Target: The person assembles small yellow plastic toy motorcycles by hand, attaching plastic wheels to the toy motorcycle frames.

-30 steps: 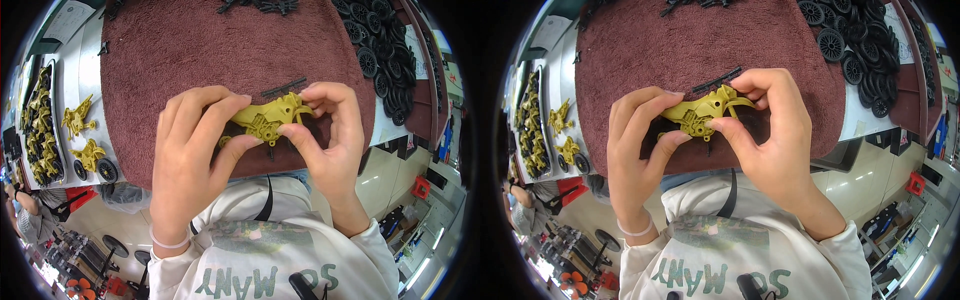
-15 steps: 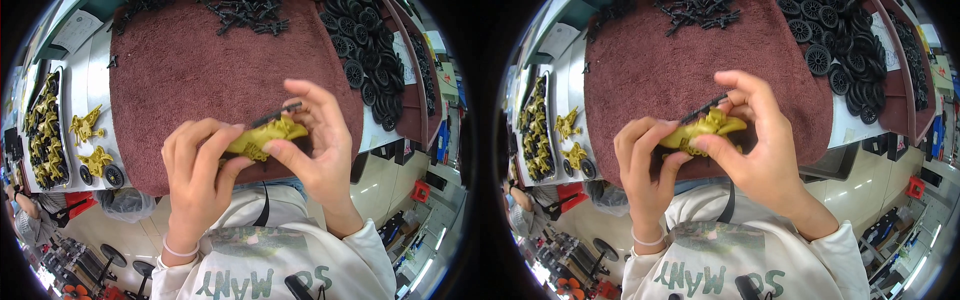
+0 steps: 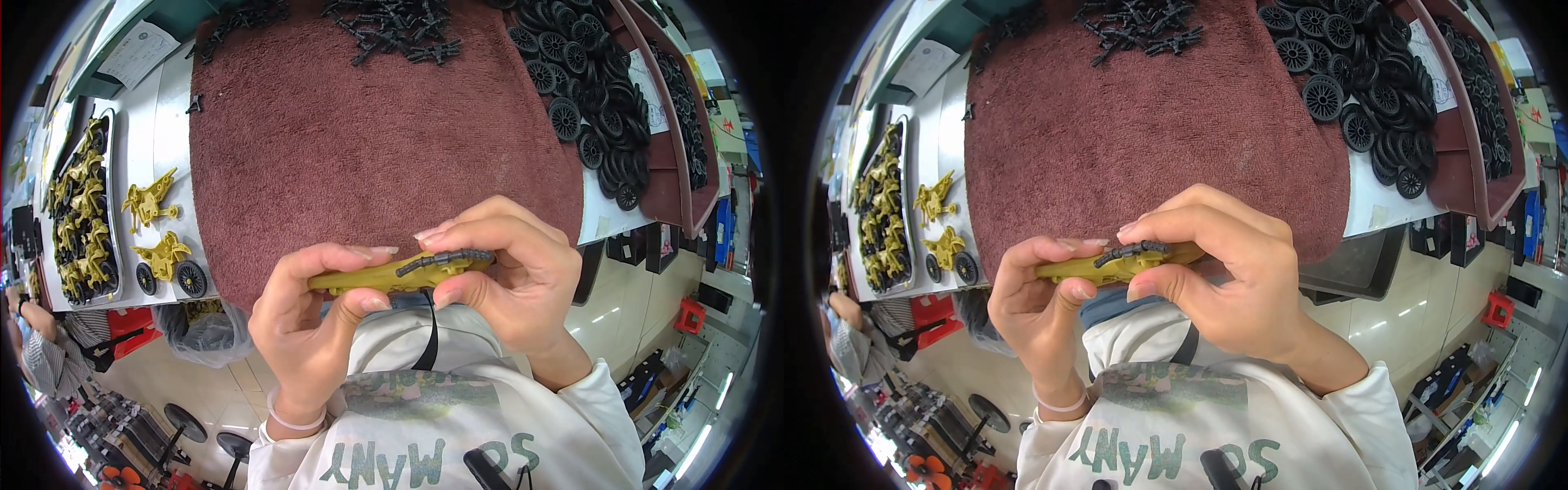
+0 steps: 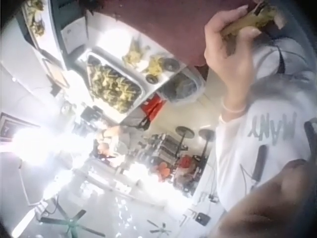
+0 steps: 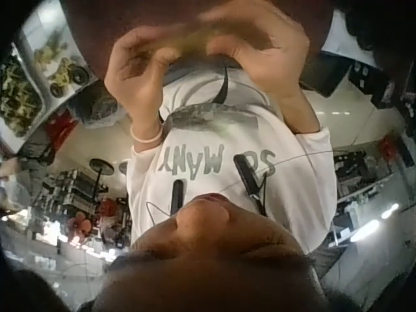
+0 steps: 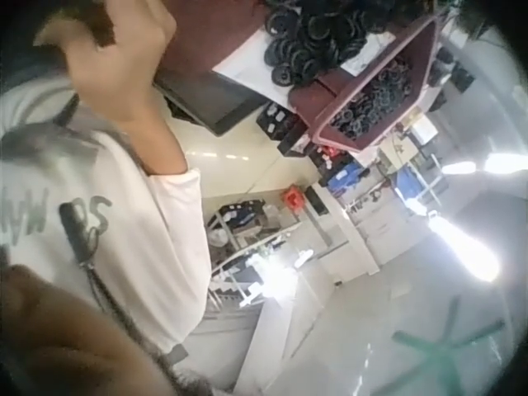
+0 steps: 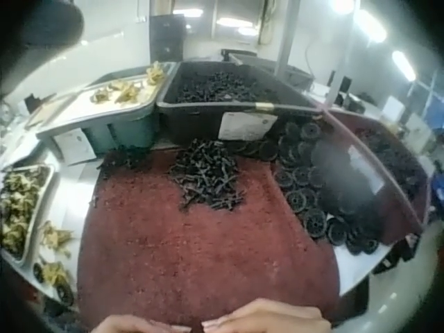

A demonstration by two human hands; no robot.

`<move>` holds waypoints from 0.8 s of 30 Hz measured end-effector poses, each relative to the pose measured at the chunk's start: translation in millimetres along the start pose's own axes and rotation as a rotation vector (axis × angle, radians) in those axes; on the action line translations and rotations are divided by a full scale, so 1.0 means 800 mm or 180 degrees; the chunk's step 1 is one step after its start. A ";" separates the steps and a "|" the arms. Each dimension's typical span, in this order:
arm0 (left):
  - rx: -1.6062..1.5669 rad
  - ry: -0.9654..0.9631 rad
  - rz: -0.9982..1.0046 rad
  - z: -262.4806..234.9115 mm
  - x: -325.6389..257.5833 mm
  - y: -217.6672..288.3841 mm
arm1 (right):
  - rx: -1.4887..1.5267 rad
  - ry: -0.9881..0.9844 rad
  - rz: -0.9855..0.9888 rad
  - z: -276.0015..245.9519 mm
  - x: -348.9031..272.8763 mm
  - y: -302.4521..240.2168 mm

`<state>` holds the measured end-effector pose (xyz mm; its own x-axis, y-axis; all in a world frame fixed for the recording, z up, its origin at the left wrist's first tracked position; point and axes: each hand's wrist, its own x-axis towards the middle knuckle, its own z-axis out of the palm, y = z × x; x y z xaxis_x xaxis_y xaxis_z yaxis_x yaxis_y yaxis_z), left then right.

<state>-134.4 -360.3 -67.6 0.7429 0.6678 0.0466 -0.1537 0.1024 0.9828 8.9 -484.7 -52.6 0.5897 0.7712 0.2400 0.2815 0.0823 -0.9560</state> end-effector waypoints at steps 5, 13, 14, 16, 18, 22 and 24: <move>0.0375 -0.0306 -0.0089 -0.008 0.010 0.035 | 0.0246 -0.0618 0.0427 -0.020 0.008 -0.004; 0.0034 -0.0485 -0.0521 0.014 0.017 0.059 | 0.0204 -0.1371 0.1085 -0.031 0.011 -0.024; 0.0031 -0.0498 -0.0517 0.009 0.013 0.049 | 0.0199 -0.1359 0.1084 -0.032 0.005 -0.018; -0.0130 -0.0473 0.0319 -0.014 -0.001 0.020 | 0.0886 -0.0703 0.0708 -0.025 -0.005 -0.008; -0.0296 -0.0204 0.0305 -0.004 -0.016 0.005 | 0.1038 -0.0607 0.0814 -0.022 -0.010 -0.004; 0.0301 0.0228 -0.0051 0.016 -0.032 0.008 | 0.0902 -0.0581 0.0433 -0.014 -0.013 -0.002; 0.0782 0.0091 0.0714 0.012 -0.027 -0.003 | 0.0934 -0.0572 0.0442 -0.010 -0.011 -0.003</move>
<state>-143.9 -382.1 -69.3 0.6893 0.6743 0.2650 -0.1469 -0.2280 0.9625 8.8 -496.5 -50.9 0.4574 0.8841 0.0962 -0.0363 0.1267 -0.9913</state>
